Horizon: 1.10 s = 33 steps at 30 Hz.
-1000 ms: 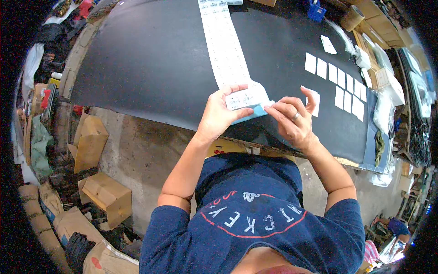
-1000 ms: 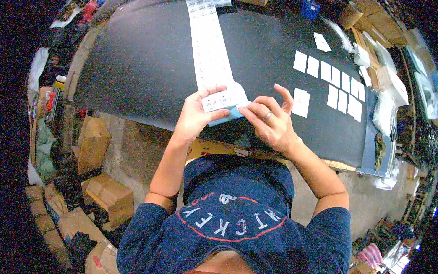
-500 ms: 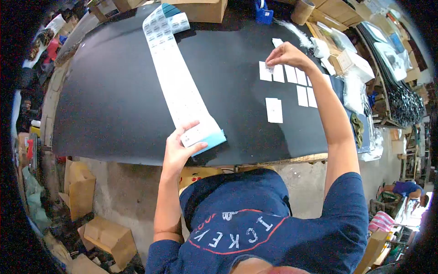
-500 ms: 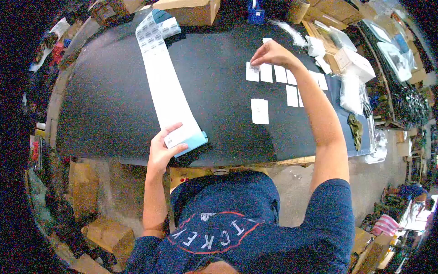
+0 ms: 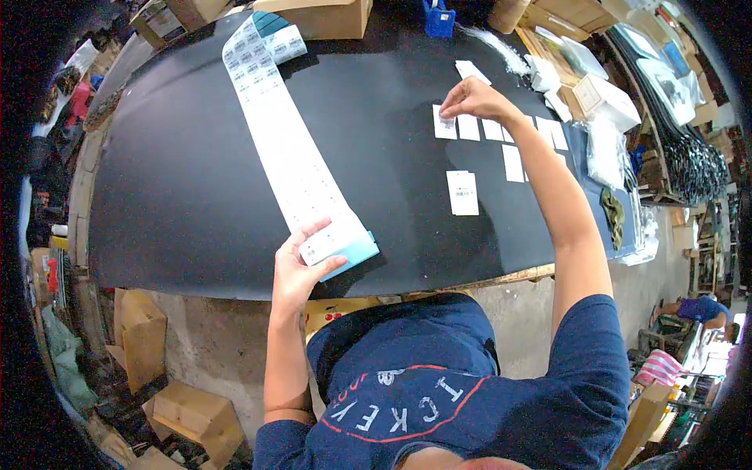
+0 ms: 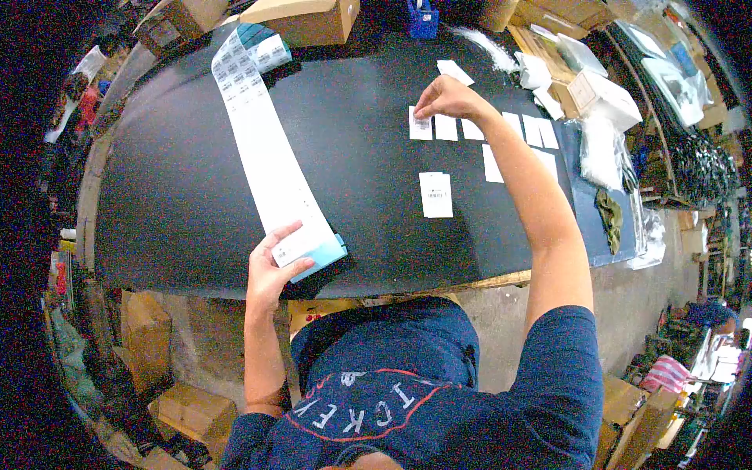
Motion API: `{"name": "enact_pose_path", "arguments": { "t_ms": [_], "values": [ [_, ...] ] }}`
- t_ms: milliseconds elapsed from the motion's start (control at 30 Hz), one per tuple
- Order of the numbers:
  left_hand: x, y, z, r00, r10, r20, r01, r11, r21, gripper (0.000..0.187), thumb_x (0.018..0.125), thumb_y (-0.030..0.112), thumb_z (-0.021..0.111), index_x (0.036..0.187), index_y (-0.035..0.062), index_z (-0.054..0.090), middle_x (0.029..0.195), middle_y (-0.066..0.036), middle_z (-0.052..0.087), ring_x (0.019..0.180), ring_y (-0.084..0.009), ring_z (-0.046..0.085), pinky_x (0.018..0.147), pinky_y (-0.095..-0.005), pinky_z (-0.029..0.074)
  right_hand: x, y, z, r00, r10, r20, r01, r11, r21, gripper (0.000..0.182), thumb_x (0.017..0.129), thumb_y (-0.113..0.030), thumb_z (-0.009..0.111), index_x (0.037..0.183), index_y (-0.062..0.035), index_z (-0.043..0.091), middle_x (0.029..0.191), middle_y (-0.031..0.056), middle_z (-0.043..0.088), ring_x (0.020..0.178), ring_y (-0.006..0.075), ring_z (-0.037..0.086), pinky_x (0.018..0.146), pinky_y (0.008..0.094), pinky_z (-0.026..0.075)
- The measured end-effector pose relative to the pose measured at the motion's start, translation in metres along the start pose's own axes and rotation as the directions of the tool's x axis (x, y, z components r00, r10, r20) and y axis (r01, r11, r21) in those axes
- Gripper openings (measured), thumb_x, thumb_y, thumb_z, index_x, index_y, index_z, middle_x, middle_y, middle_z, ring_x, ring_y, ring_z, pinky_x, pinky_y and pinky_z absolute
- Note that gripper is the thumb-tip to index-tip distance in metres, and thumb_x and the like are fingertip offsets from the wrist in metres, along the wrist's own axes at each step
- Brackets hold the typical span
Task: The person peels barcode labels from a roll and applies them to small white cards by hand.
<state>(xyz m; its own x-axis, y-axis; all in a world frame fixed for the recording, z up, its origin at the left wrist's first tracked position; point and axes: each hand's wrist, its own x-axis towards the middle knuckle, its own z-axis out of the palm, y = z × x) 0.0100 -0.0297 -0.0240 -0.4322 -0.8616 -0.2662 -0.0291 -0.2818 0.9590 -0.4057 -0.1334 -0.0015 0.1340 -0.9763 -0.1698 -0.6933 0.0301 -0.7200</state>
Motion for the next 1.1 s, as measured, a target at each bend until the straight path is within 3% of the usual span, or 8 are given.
{"name": "enact_pose_path", "arguments": {
  "t_ms": [533, 633, 700, 900, 967, 1100],
  "values": [
    [-0.001, 0.001, 0.001, 1.000, -0.013, -0.003, 0.013, 1.000, -0.018, 0.065, 0.066, -0.005, 0.077, 0.126, -0.0032, 0.051, 0.112, -0.013, 0.062, 0.101, -0.0185, 0.061, 0.088, -0.0301, 0.050, 0.002, 0.017, 0.021, 0.977, -0.147, -0.153, 0.124, 0.981, -0.148, 0.021, 0.066, -0.018, 0.074, 0.079, -0.0027, 0.073, 0.074, 0.0117, 0.070, 0.065, 0.0196, 0.067, 0.065, 0.0322, 0.052],
    [0.001, -0.004, -0.002, 1.000, 0.020, 0.012, -0.019, 1.000, -0.025, 0.062, 0.069, -0.006, 0.076, 0.125, -0.0064, 0.050, 0.111, -0.014, 0.062, 0.100, -0.0174, 0.061, 0.088, -0.0289, 0.050, -0.008, 0.016, 0.024, 0.887, -0.373, -0.272, 0.269, 0.896, -0.353, 0.016, 0.067, -0.018, 0.074, 0.076, -0.0050, 0.073, 0.073, 0.0118, 0.069, 0.068, 0.0190, 0.066, 0.068, 0.0311, 0.051],
    [-0.001, -0.002, -0.001, 1.000, 0.016, 0.009, -0.016, 1.000, -0.002, 0.062, 0.069, -0.005, 0.077, 0.125, -0.0053, 0.050, 0.111, -0.014, 0.062, 0.101, -0.0175, 0.061, 0.089, -0.0294, 0.050, -0.029, -0.012, 0.019, 0.908, -0.304, -0.286, 0.231, 0.937, -0.263, 0.015, 0.068, -0.017, 0.073, 0.077, -0.0049, 0.073, 0.075, 0.0105, 0.070, 0.072, 0.0189, 0.066, 0.070, 0.0304, 0.050],
    [-0.001, -0.001, -0.002, 0.999, 0.036, 0.016, -0.036, 0.999, -0.004, 0.062, 0.069, -0.003, 0.077, 0.125, -0.0049, 0.050, 0.110, -0.014, 0.063, 0.100, -0.0174, 0.062, 0.088, -0.0291, 0.050, -0.089, -0.044, 0.030, 0.951, -0.309, -0.029, 0.295, 0.928, -0.229, 0.011, 0.065, -0.015, 0.073, 0.073, -0.0078, 0.073, 0.071, 0.0074, 0.068, 0.068, 0.0204, 0.064, 0.067, 0.0322, 0.048],
    [0.000, -0.002, -0.002, 0.999, 0.039, 0.019, -0.039, 0.999, -0.004, 0.062, 0.069, -0.003, 0.077, 0.125, -0.0050, 0.050, 0.110, -0.014, 0.063, 0.100, -0.0174, 0.062, 0.088, -0.0291, 0.050, -0.103, -0.047, 0.045, 0.983, -0.181, -0.025, 0.169, 0.952, -0.254, 0.010, 0.064, -0.009, 0.073, 0.074, -0.0088, 0.073, 0.072, 0.0022, 0.066, 0.086, 0.0177, 0.055, 0.079, 0.0327, 0.044],
    [-0.001, 0.000, -0.001, 1.000, 0.021, 0.022, -0.021, 1.000, -0.014, 0.062, 0.070, -0.004, 0.077, 0.126, -0.0054, 0.050, 0.110, -0.014, 0.063, 0.100, -0.0175, 0.062, 0.089, -0.0292, 0.050, -0.109, -0.039, 0.062, 0.968, -0.228, -0.108, 0.199, 0.953, -0.230, 0.009, 0.063, -0.009, 0.074, 0.072, -0.0078, 0.072, 0.068, 0.0052, 0.063, 0.079, 0.0212, 0.057, 0.077, 0.0338, 0.044]
  ]
}}
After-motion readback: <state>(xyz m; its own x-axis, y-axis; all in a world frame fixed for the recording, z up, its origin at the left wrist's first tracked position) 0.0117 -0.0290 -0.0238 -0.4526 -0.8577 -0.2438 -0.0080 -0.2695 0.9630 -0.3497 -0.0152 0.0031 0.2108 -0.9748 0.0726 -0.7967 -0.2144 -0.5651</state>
